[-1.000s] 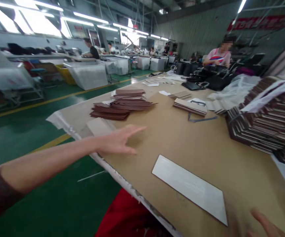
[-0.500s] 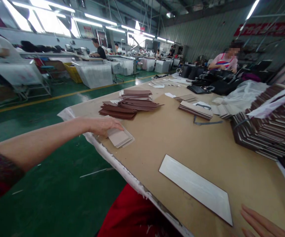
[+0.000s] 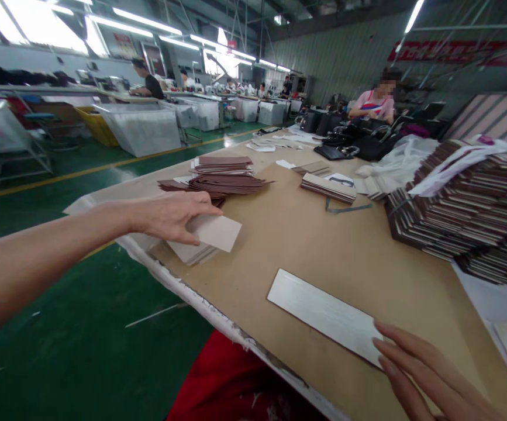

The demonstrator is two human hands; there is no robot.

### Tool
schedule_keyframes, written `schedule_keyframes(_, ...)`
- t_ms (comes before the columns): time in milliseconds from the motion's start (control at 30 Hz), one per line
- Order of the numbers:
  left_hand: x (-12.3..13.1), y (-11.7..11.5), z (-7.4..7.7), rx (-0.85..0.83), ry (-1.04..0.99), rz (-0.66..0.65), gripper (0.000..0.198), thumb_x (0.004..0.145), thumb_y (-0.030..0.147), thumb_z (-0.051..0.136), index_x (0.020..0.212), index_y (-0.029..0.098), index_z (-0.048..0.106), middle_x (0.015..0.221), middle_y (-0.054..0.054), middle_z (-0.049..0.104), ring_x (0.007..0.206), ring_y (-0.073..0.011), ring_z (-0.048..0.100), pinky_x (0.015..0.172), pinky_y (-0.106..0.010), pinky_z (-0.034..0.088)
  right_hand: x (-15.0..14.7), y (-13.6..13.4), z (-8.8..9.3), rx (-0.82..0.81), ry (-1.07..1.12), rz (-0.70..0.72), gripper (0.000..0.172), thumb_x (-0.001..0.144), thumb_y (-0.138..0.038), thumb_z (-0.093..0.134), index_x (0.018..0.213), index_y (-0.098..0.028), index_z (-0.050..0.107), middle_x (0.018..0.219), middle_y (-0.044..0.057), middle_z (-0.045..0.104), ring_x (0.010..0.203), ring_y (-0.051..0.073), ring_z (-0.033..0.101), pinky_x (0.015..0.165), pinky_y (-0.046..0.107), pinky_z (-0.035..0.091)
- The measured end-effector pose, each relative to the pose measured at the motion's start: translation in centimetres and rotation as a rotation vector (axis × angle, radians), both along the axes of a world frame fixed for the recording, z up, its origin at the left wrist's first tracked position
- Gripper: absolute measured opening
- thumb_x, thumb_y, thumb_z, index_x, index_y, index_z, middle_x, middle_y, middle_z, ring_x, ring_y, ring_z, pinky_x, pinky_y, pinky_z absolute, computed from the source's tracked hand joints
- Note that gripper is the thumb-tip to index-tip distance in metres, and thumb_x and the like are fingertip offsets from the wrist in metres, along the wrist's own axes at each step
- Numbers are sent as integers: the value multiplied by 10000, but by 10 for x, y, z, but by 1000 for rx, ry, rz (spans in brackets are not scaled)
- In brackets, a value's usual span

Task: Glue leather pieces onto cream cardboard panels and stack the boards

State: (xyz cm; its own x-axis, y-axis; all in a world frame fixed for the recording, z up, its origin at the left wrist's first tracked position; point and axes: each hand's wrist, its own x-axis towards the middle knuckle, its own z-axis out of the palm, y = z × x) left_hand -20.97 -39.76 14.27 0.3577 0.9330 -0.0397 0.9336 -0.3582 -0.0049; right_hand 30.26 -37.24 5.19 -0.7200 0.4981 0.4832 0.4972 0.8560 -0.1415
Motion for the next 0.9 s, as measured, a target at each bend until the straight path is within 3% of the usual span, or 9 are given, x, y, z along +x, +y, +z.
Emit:
schedule_keyframes(100, 63, 4, -8, -5, -32, -177, 669, 836, 391, 699, 1445, 217, 483, 1162, -87, 557, 1015, -248, 562, 895, -355, 457, -53, -17, 26, -42, 46, 26, 340, 970, -212, 577, 1309, -217, 593, 1416, 104, 590, 1306, 258, 558, 1085, 446, 518)
schedule_keyframes(200, 121, 3, -18, 2, -85, -311, 646, 848, 373, 666, 1447, 226, 476, 1152, -96, 571, 986, -255, 581, 876, -375, 469, -86, -21, 31, -53, -86, 62, 591, 926, -346, 669, 1433, -100, 490, 1560, 204, 413, 1449, 359, 365, 1117, 553, 457)
schedule_keyframes(333, 163, 3, -20, 6, -140, -389, 592, 850, 348, 652, 1405, 202, 509, 1142, -104, 592, 976, -261, 590, 872, -392, 482, -94, -20, 26, -54, -159, 35, 567, 932, -296, 635, 1429, -62, 493, 1534, 242, 435, 1385, 375, 445, 1083, 575, 474)
schedule_keyframes(433, 170, 10, -21, 45, -183, -417, 646, 855, 362, 662, 1449, 214, 457, 1283, -120, 571, 1129, -296, 568, 1000, -435, 448, -79, -14, 25, -77, -137, 3, 550, 932, -261, 605, 1443, -91, 491, 1474, 217, 518, 1314, 345, 528, 1059, 549, 503)
schedule_keyframes(500, 165, 15, -24, 127, -243, -396, 761, 848, 400, 683, 1519, 250, 354, 1463, -116, 467, 1314, -340, 464, 1138, -500, 340, -58, -4, 27, -86, -98, -60, 557, 933, -290, 607, 1457, -140, 495, 1448, 189, 552, 1302, 334, 546, 1069, 541, 496)
schedule_keyframes(600, 149, 17, -39, 237, -366, -195, 890, 858, 434, 675, 1585, 277, 185, 1590, -97, 324, 1445, -357, 320, 1213, -535, 241, -11, 15, 26, -109, 15, -287, 543, 943, -351, 602, 1456, -197, 515, 1460, 152, 548, 1339, 323, 522, 1136, 542, 423)
schedule_keyframes(700, 138, 13, -67, 128, -428, -21, 848, 885, 472, 626, 1583, 242, 201, 1583, -121, 359, 1443, -348, 344, 1196, -536, 294, 34, 25, 19, -263, 75, -464, 560, 934, -435, 613, 1444, -215, 535, 1497, 117, 522, 1359, 315, 512, 1172, 522, 382)
schedule_keyframes(800, 140, 9, -96, -29, -437, 12, 805, 881, 507, 611, 1554, 201, 292, 1565, -151, 400, 1429, -360, 375, 1177, -555, 319, 53, 24, 8, -426, 22, -407, 556, 926, -438, 627, 1438, -236, 546, 1513, 99, 512, 1391, 304, 482, 1174, 518, 379)
schedule_keyframes(900, 148, 7, -115, -57, -454, 8, 793, 864, 489, 632, 1532, 184, 332, 1551, -152, 422, 1417, -357, 390, 1174, -554, 320, 48, 20, 2, -478, -44, -285, 533, 915, -376, 638, 1429, -258, 561, 1506, 96, 521, 1389, 293, 486, 1152, 520, 408)
